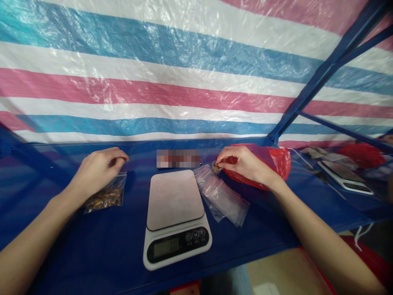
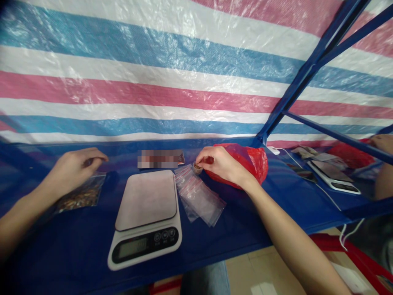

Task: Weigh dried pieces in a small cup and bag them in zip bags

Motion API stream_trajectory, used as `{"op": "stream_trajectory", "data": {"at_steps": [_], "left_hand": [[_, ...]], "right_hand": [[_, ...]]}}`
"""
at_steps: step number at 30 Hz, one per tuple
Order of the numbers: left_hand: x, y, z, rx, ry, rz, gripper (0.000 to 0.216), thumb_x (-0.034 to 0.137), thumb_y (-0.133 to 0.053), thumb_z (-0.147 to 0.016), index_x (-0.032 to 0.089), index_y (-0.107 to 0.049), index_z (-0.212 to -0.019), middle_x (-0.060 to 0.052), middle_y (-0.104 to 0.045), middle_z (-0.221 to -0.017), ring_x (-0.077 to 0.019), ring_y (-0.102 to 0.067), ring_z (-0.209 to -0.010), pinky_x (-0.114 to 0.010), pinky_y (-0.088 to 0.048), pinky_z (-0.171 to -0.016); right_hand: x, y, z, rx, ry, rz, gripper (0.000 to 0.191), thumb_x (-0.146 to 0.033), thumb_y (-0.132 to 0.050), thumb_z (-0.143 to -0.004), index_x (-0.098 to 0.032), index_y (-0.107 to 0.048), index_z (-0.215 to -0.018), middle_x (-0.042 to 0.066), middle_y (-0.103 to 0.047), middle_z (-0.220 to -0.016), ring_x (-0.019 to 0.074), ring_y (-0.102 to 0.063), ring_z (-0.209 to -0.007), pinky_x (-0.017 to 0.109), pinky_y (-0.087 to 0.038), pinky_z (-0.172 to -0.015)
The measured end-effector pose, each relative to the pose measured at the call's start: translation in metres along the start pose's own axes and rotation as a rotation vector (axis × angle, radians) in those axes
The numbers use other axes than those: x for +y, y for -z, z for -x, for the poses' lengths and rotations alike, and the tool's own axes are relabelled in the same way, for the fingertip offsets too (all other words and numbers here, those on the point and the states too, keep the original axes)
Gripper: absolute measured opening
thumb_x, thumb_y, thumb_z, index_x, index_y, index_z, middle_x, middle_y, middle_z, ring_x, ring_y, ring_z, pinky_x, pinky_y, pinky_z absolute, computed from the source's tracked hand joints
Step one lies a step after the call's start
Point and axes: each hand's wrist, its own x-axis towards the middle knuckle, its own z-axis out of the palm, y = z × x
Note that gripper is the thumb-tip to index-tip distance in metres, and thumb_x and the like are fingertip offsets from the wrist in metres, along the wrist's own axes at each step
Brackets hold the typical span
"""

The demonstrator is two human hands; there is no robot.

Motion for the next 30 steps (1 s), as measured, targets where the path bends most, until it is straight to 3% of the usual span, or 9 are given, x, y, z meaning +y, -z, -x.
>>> {"op": "stream_trajectory", "data": {"at_steps": [4,16,22,26,30], "left_hand": [[0.002,0.0,0.001,0.004,0.003,0.003,0.042,0.056,-0.036,-0.091,0.048,-0.077,-0.097,0.002,-0.078,-0.109,-0.0374,-0.072,-0.101,-0.055,-0.054,-0.088],[-0.001,0.0,0.0,-0.04,-0.013,-0.042,0.048,0.051,-0.039,-0.087,0.052,-0.078,-0.115,0.003,-0.08,-0.112,-0.0392,-0.072,-0.103,-0.056,-0.054,-0.09],[-0.006,-0.004,0.0,-0.033,-0.003,-0.043,0.049,0.058,-0.036,-0.089,0.055,-0.074,-0.12,0.006,-0.08,-0.108,-0.0371,-0.071,-0.104,-0.056,-0.056,-0.093],[-0.011,-0.006,0.001,-0.008,0.008,0.014,0.041,0.06,-0.038,-0.092,0.053,-0.075,-0.108,0.003,-0.079,-0.106,-0.0364,-0.07,-0.101,-0.056,-0.054,-0.092],[-0.014,-0.007,0.001,-0.001,0.004,0.033,0.037,0.059,-0.04,-0.092,0.051,-0.075,-0.102,0.003,-0.078,-0.106,-0.036,-0.07,-0.099,-0.055,-0.053,-0.091]], "right_hand": [[0.002,-0.001,-0.001,-0.005,0.023,0.014,0.017,-0.031,-0.069,-0.099,-0.021,-0.081,-0.091,0.007,-0.077,-0.093,0.0196,-0.073,-0.082,0.031,-0.056,-0.075],[-0.001,-0.001,0.0,0.023,0.03,0.002,0.03,-0.042,-0.065,-0.104,-0.021,-0.081,-0.09,0.008,-0.077,-0.093,0.0213,-0.072,-0.083,0.033,-0.055,-0.077],[-0.003,0.012,0.003,0.157,0.019,0.023,0.031,-0.044,-0.065,-0.103,-0.019,-0.081,-0.096,0.008,-0.08,-0.097,0.0231,-0.073,-0.088,0.034,-0.054,-0.083],[0.015,0.034,0.015,0.286,-0.077,0.089,0.031,-0.044,-0.064,-0.099,-0.018,-0.076,-0.086,0.006,-0.077,-0.082,0.021,-0.069,-0.074,0.032,-0.052,-0.071],[0.051,0.049,0.025,0.145,-0.239,0.189,0.019,-0.033,-0.064,-0.089,-0.019,-0.073,-0.079,0.003,-0.073,-0.072,0.0198,-0.065,-0.062,0.03,-0.049,-0.06]]}}
